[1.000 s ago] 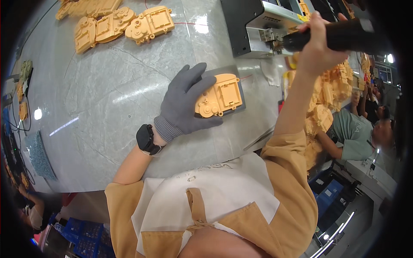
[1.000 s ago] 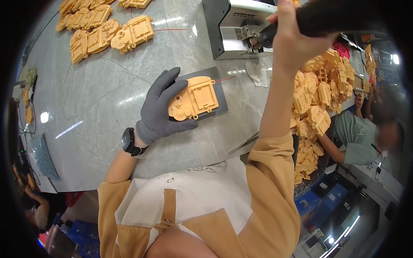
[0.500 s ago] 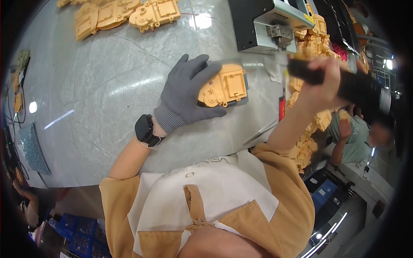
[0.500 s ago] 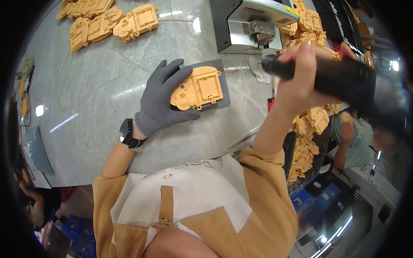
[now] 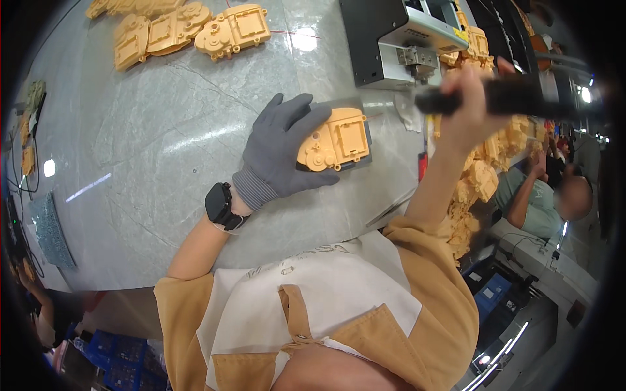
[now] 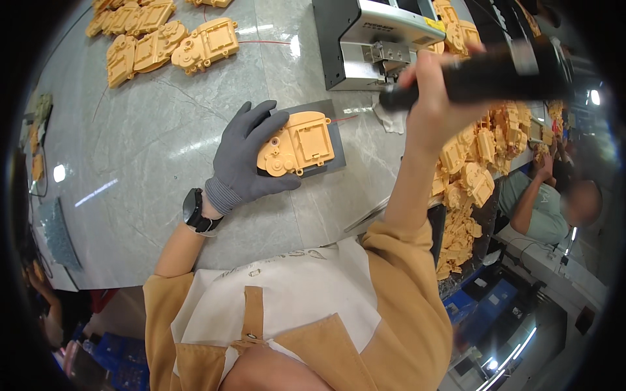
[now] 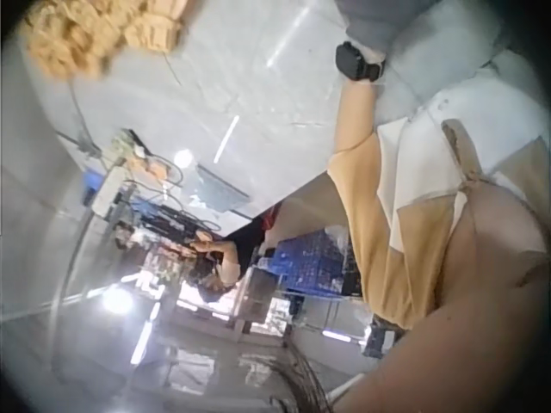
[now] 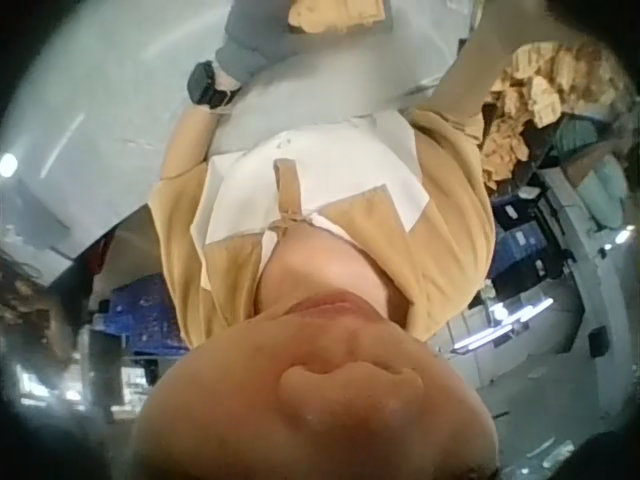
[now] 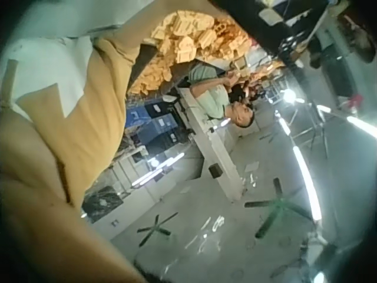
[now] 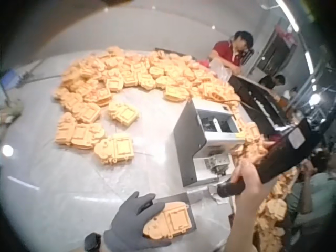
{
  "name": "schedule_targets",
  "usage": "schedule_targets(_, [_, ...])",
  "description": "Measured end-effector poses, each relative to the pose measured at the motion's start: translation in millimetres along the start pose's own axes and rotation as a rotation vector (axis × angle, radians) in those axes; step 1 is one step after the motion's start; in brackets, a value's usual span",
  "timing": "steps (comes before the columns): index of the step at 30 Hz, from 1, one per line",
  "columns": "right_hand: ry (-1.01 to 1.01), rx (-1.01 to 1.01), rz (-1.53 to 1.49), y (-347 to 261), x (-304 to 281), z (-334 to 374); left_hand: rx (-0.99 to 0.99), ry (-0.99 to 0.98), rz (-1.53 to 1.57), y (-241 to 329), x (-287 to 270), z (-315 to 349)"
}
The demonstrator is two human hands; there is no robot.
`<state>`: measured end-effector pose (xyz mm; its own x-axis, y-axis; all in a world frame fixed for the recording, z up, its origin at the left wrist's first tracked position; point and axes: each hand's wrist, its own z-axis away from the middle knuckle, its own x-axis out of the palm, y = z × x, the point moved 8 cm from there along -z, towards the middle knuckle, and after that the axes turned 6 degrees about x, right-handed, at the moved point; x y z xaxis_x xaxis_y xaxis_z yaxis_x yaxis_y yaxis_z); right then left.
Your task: The person uses a handheld rotary tool to deburr and smooth the edges of small yellow plastic parts. They hold each part with a gloved left hand and apply the tool with the right hand, working on multiple units sequentially on a gray workbench.
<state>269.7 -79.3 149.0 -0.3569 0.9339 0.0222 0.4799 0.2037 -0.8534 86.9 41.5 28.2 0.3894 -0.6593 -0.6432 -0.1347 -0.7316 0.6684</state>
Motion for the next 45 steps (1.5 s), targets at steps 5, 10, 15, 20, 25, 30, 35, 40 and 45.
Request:
schedule_targets(5, [-0.048,-0.018,-0.180,-47.6,0.2,54.3,0.014,-0.001,0.015,3.5,5.2,0.3])
schedule_targets(10, [-0.105,0.052,-0.292,-48.8,20.4,73.4,0.003,0.014,0.023,1.0,3.2,0.9])
schedule_targets(15, [-0.124,0.081,-0.260,-46.2,20.0,77.7,0.009,0.021,0.025,2.0,2.9,1.4])
schedule_targets(20, [-0.100,0.097,-0.226,-43.9,20.6,79.8,0.039,0.074,-0.004,2.7,0.6,1.8])
schedule_targets(25, [-0.117,0.107,-0.207,-39.4,23.4,80.7,0.044,0.082,0.006,3.2,-0.2,0.2])
schedule_targets(30, [-0.155,0.114,-0.162,-39.6,31.7,83.1,0.048,0.092,0.015,2.1,-0.9,0.2])
schedule_targets(35, [-0.194,0.094,-0.151,-43.8,38.4,90.1,0.019,0.032,0.050,-1.6,1.8,1.7])
schedule_targets(40, [-0.308,0.113,-0.108,-45.2,41.3,91.7,0.023,0.021,0.082,-2.6,3.6,0.7])
schedule_targets(45, [-0.323,0.145,-0.078,-36.4,45.7,90.6,0.021,0.017,0.076,-6.3,4.4,2.0])
